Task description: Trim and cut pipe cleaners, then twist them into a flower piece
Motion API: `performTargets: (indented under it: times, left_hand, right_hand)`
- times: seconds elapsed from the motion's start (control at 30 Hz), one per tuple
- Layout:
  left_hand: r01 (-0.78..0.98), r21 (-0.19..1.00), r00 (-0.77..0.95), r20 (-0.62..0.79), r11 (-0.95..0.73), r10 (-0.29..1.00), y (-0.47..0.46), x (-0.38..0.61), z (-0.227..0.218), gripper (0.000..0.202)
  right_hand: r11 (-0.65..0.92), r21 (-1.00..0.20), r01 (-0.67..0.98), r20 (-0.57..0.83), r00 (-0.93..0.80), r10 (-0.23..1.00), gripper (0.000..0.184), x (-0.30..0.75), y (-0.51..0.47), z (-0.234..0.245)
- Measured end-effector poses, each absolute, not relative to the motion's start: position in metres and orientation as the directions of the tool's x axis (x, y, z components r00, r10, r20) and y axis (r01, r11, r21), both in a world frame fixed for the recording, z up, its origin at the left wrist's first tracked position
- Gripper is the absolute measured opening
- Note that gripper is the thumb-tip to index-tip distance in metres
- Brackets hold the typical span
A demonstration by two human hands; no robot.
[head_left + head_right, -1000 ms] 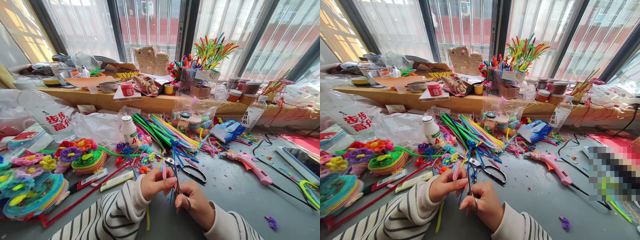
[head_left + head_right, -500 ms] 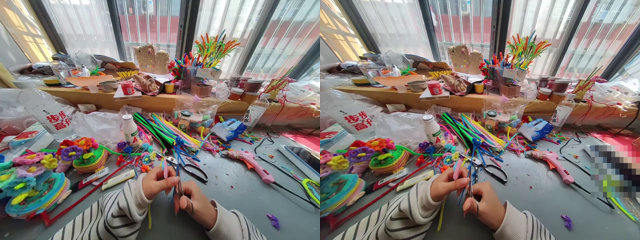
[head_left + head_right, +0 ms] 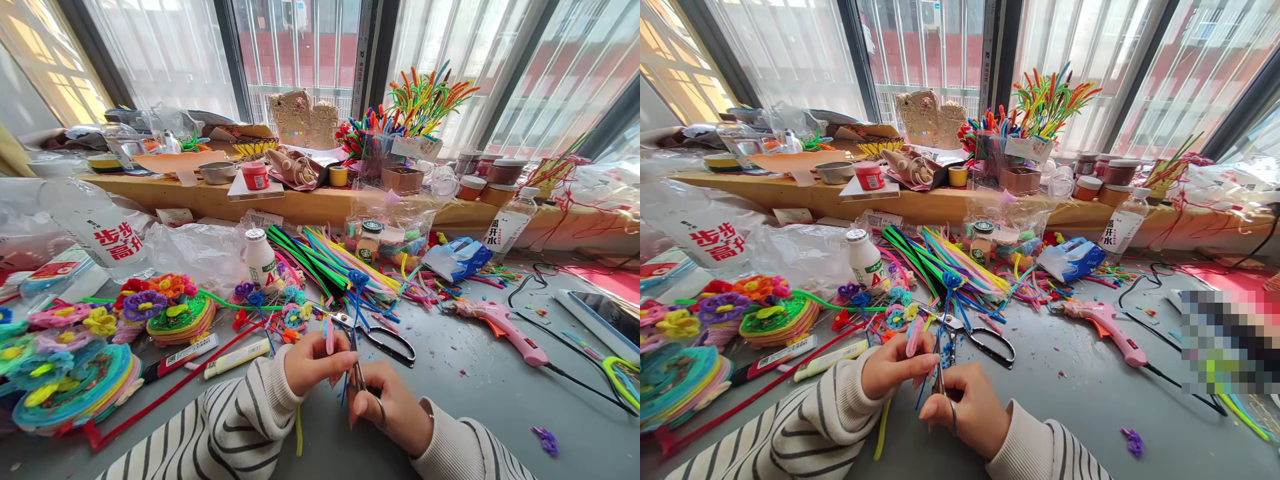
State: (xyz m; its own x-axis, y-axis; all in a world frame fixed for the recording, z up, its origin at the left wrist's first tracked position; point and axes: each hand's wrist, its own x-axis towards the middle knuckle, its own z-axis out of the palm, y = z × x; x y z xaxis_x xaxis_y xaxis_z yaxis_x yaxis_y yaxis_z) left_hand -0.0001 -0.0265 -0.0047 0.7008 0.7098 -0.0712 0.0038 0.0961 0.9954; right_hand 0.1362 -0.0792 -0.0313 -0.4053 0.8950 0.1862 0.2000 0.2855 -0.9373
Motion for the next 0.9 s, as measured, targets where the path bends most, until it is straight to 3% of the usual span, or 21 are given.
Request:
performTargets:
  times: [0.33,0.57,0.9]
  left_hand:
    - [0.004,0.995,0.7,-0.077,0.104,0.71,-0.026,0.0,-0.005,0.031]
    - [0.001,0.995,0.716,-0.071,0.101,0.694,-0.026,0.0,-0.003,0.034]
    - [0.056,0.998,0.758,-0.065,0.034,0.649,-0.026,-0.002,-0.013,0.033]
  right_hand:
    - [0.245,-0.934,0.261,0.165,-0.293,0.942,0.061,0.136,-0.076,-0.035]
    - [0.279,-0.947,0.161,0.202,-0.379,0.903,0.066,0.136,-0.078,-0.038]
    - [0.258,-0.961,0.102,0.211,-0.336,0.918,0.066,0.138,-0.075,-0.036]
